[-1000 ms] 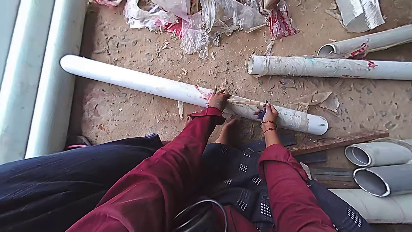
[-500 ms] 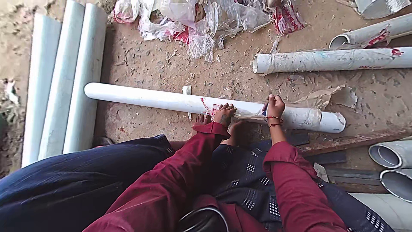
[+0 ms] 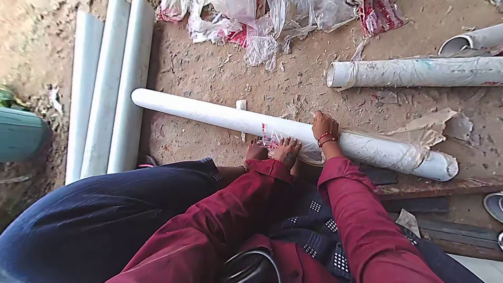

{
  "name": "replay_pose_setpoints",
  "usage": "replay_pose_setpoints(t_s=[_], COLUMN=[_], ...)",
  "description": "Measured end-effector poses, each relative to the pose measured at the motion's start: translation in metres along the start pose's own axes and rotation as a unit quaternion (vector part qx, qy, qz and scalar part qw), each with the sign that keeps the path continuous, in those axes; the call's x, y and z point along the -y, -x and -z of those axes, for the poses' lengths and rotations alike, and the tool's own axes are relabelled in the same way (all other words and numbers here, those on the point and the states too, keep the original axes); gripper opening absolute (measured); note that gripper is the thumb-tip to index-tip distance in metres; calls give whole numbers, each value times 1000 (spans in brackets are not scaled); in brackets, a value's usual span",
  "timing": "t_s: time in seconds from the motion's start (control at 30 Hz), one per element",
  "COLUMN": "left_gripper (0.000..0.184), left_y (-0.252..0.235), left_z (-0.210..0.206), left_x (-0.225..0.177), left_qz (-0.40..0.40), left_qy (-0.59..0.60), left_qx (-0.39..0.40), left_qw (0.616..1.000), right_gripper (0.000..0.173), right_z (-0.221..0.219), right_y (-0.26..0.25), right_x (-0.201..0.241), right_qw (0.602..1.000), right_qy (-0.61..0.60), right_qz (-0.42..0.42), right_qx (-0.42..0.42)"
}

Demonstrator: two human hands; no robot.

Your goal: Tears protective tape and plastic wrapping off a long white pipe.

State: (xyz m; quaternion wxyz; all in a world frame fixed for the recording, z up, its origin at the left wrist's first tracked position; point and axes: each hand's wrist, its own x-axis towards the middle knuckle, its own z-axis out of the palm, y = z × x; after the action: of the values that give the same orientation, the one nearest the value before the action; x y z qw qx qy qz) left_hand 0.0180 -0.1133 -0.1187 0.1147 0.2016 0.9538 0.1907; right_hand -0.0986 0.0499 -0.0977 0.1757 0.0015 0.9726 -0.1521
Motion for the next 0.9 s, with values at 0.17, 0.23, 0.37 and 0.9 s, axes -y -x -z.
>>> replay_pose_setpoints(t_s=[0.17,0.23,0.37,0.9], left_gripper=[51,50,49,70], left_y=[-8,-1,1,-66], left_z=[93,99,115,105], left_x=[-78,-86,-86,-85], left_qz=[190,185,165,226], left_qy=[85,78,75,13], left_qx=[331,346,358,252], left_qw=[920,916,916,941], right_gripper=[33,33,31,31], right_z=[7,5,2,143], right_y=[-14,-19,-30,133], right_x=[-3,-7,-7,-71], right_qw=[1000,999,999,915], right_qy=[-13,-20,-18,-255], right_qz=[4,6,13,-258], right_qx=[-17,-41,-35,-177])
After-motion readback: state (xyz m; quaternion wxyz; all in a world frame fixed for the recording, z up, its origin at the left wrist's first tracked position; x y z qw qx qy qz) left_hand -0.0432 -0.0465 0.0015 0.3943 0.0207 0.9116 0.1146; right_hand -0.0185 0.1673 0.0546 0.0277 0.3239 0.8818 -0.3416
